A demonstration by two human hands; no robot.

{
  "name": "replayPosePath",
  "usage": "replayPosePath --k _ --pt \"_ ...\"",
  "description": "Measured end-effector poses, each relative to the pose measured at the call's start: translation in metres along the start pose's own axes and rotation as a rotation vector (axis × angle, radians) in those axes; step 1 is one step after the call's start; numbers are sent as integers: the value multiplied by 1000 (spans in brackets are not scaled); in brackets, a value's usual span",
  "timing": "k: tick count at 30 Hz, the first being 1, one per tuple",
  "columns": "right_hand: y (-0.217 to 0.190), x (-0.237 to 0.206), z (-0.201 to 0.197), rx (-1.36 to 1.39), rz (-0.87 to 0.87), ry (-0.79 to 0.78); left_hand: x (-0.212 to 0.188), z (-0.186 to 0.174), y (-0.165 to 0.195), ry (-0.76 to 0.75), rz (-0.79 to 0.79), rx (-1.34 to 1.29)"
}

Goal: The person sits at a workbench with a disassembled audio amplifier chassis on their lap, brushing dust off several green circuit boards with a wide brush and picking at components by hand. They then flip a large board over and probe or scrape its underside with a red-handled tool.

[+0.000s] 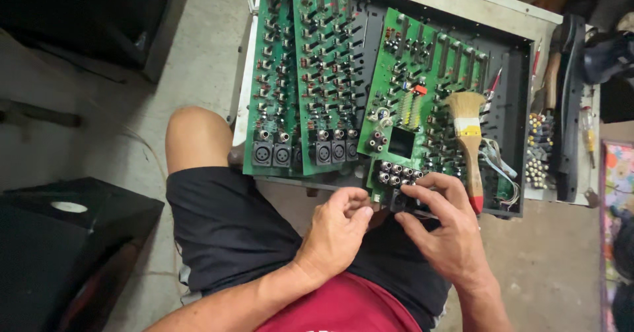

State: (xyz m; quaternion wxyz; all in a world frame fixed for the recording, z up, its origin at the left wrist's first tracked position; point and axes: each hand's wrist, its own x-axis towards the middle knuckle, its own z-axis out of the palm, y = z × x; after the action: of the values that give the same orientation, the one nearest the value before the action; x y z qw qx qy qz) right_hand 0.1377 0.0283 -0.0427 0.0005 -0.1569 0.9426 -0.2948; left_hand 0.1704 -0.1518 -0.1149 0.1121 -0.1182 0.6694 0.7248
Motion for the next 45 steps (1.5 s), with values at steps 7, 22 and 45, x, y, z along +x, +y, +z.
replayPosePath --k 7,22,45 --pt "-6 5 4 -80 -36 -10 2 -4 -8 -64 -17 -146" --pt "-19 12 8 -110 -17 -22 16 6 -27 -142 -159 -426" --pt "-25 8 7 -178 42 -24 17 8 -26 -149 -194 -445"
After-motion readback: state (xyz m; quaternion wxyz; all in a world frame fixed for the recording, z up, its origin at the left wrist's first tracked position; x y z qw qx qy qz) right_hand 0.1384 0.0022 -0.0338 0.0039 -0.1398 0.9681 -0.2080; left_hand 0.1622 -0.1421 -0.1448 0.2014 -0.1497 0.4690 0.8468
